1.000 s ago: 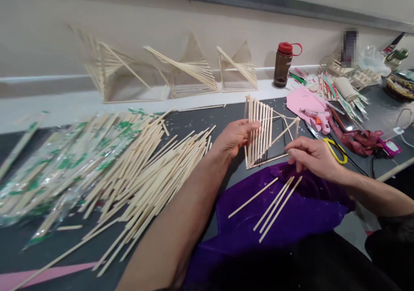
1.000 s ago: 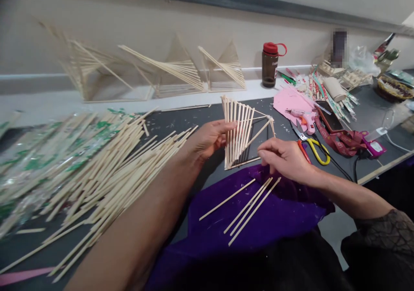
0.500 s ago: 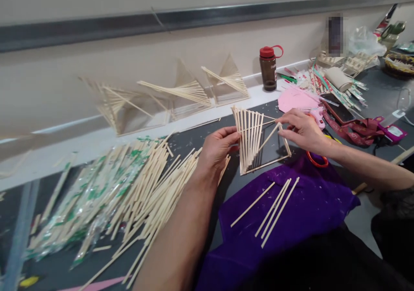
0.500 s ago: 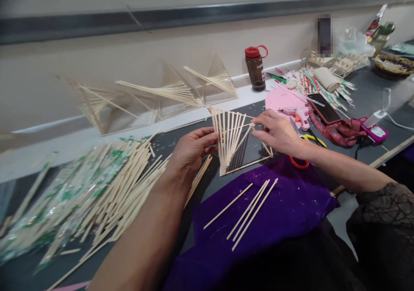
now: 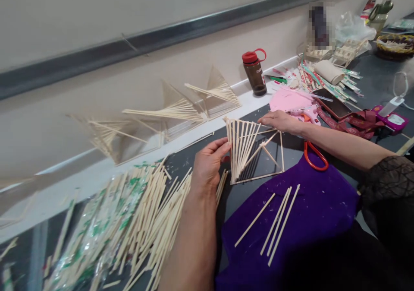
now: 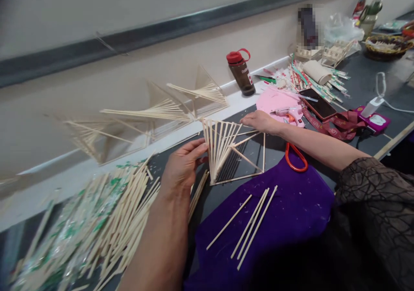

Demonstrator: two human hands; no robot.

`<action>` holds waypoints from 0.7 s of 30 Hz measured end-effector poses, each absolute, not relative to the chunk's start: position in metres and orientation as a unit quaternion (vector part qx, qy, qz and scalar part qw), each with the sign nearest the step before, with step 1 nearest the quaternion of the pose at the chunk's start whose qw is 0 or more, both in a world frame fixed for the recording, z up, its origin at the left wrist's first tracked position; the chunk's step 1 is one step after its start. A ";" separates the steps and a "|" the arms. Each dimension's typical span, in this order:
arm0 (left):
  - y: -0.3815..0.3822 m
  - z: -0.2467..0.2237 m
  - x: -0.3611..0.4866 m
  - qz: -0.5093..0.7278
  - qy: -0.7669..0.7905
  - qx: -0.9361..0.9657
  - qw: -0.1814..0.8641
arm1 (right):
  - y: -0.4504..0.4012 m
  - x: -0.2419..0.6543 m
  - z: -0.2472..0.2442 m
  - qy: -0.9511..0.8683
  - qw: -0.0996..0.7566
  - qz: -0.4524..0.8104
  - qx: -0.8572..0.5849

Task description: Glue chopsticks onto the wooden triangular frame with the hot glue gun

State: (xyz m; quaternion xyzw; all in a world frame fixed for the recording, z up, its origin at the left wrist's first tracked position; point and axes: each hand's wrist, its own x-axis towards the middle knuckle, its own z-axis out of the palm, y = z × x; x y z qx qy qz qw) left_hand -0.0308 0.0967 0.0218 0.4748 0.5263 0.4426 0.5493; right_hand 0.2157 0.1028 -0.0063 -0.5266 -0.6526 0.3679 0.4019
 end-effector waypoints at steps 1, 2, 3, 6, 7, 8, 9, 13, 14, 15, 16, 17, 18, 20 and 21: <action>0.097 0.021 -0.031 0.443 0.527 0.475 0.547 | 0.106 0.214 -0.010 -0.651 0.397 0.390 -0.516; 0.096 0.020 -0.032 0.444 0.528 0.473 0.548 | 0.107 0.213 -0.013 -0.647 0.395 0.411 -0.507; 0.096 0.020 -0.032 0.443 0.529 0.470 0.551 | 0.108 0.212 -0.015 -0.640 0.394 0.432 -0.498; 0.097 0.017 -0.034 0.436 0.532 0.457 0.564 | 0.110 0.211 -0.019 -0.614 0.398 0.485 -0.478; 0.097 0.016 -0.034 0.435 0.533 0.454 0.566 | 0.111 0.212 -0.020 -0.608 0.398 0.496 -0.475; 0.097 0.015 -0.035 0.434 0.536 0.452 0.566 | 0.112 0.212 -0.022 -0.604 0.397 0.503 -0.474; 0.097 0.015 -0.035 0.433 0.537 0.451 0.566 | 0.113 0.212 -0.023 -0.602 0.396 0.508 -0.472; 0.097 0.014 -0.036 0.430 0.541 0.451 0.565 | 0.116 0.211 -0.027 -0.589 0.407 0.527 -0.458; 0.097 0.014 -0.036 0.429 0.541 0.452 0.564 | 0.117 0.211 -0.027 -0.584 0.411 0.532 -0.454; 0.097 0.014 -0.036 0.429 0.541 0.453 0.564 | 0.117 0.210 -0.028 -0.580 0.417 0.536 -0.450; 0.097 0.015 -0.035 0.429 0.541 0.452 0.565 | 0.117 0.209 -0.028 -0.576 0.422 0.539 -0.448; 0.096 0.015 -0.035 0.429 0.541 0.451 0.566 | 0.117 0.209 -0.028 -0.574 0.425 0.540 -0.446; 0.096 0.015 -0.035 0.428 0.540 0.450 0.568 | 0.117 0.208 -0.028 -0.572 0.428 0.539 -0.446; 0.096 0.016 -0.035 0.428 0.540 0.449 0.569 | 0.115 0.206 -0.026 -0.570 0.431 0.536 -0.449; 0.095 0.016 -0.035 0.428 0.541 0.449 0.568 | 0.114 0.206 -0.024 -0.569 0.431 0.535 -0.452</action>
